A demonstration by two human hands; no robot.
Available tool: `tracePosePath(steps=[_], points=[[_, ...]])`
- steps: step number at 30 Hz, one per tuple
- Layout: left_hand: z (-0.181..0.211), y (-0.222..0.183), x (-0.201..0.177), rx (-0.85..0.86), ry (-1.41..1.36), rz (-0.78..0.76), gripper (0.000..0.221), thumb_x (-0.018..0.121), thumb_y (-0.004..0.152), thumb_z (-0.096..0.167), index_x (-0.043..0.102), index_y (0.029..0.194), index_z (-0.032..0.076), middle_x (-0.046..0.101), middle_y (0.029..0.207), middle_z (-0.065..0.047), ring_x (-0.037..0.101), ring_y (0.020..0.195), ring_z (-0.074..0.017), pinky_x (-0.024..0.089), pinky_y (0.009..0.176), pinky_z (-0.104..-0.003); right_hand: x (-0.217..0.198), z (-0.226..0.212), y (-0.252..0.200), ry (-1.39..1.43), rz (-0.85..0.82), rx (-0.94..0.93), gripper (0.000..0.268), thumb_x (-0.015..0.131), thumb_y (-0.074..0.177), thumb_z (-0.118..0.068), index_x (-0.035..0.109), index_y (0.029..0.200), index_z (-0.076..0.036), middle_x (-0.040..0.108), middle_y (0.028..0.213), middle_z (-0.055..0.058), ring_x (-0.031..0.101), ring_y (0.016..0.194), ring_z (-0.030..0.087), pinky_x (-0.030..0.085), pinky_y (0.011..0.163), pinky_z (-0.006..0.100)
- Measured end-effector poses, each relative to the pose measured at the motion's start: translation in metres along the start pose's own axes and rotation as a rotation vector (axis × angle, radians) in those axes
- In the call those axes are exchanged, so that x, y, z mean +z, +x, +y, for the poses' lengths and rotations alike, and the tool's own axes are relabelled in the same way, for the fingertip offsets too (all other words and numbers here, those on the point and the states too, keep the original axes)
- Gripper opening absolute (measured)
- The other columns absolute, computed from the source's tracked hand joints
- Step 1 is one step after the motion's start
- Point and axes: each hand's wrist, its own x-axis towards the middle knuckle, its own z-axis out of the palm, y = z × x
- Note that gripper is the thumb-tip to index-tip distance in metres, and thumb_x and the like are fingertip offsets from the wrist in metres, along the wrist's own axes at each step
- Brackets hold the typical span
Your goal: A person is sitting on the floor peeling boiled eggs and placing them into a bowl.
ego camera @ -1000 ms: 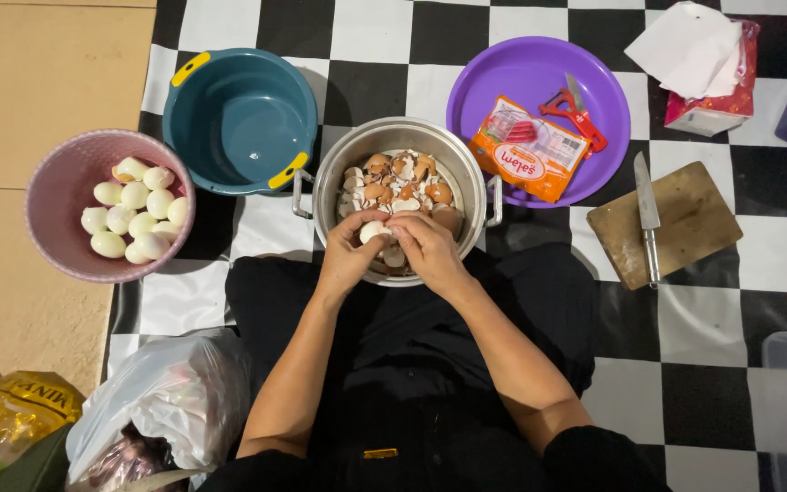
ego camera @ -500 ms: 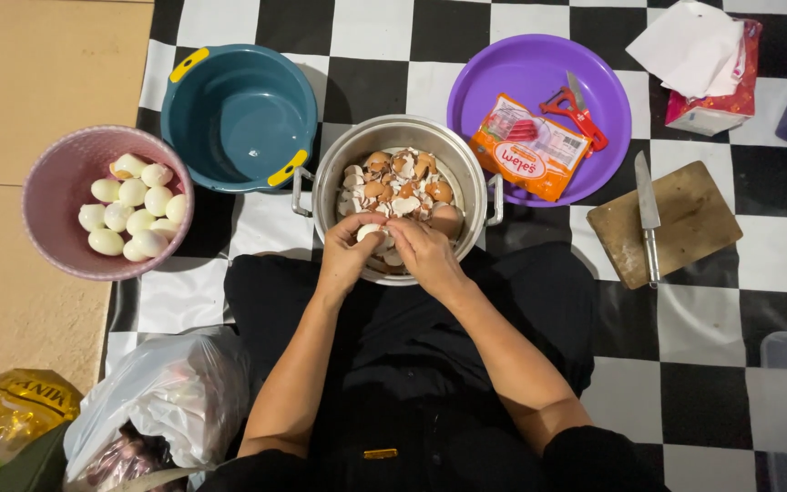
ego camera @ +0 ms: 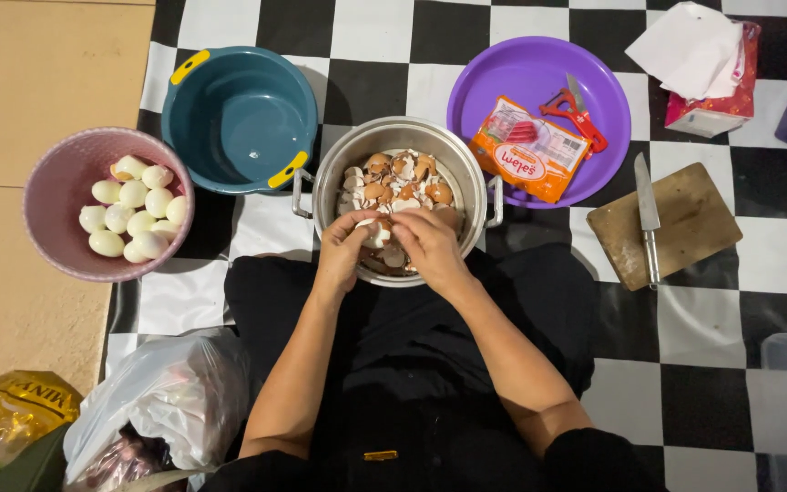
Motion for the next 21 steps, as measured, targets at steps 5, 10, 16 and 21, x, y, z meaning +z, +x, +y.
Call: tracePosePath(steps=[5,10,16,21], points=[[0.004,-0.004,0.0,0.003,0.029,-0.062,0.033,0.08,0.08,0.003,0.075,0.112,-0.001,0.071,0.095,-0.015,0.07,0.077,-0.0175,0.064,0.067,-0.028,-0.001,-0.003,-0.004,0.155,-0.063,0.04,0.03,0.069,0.1,-0.016,0.073,0.128,-0.009,0.074,0.119,0.014,0.071,0.109,0.033,0.059,0.088,0.041],[0.008,-0.006,-0.004,0.023,0.061,-0.123,0.037,0.085,0.079,0.002,0.075,0.114,-0.001,0.069,0.098,-0.014,0.069,0.08,-0.016,0.066,0.069,-0.03,-0.001,-0.002,-0.006,0.172,-0.091,0.054,0.03,0.066,0.101,-0.013,0.073,0.13,-0.01,0.075,0.121,0.015,0.07,0.112,0.033,0.059,0.089,0.042],[0.003,-0.004,-0.008,0.067,0.046,-0.129,0.036,0.084,0.078,-0.002,0.075,0.113,-0.002,0.07,0.097,-0.015,0.066,0.082,-0.014,0.064,0.07,-0.028,0.005,0.001,-0.005,-0.001,-0.023,-0.123,0.026,0.063,0.102,-0.01,0.073,0.126,-0.007,0.077,0.108,0.016,0.074,0.097,0.033,0.061,0.083,0.039],[-0.003,-0.004,-0.009,0.082,0.038,-0.143,0.037,0.083,0.077,-0.003,0.076,0.113,-0.001,0.07,0.098,-0.014,0.065,0.083,-0.0136,0.062,0.071,-0.026,0.009,0.01,-0.008,-0.111,0.019,-0.184,0.025,0.06,0.104,-0.011,0.072,0.126,-0.007,0.077,0.103,0.013,0.075,0.092,0.029,0.061,0.08,0.036]])
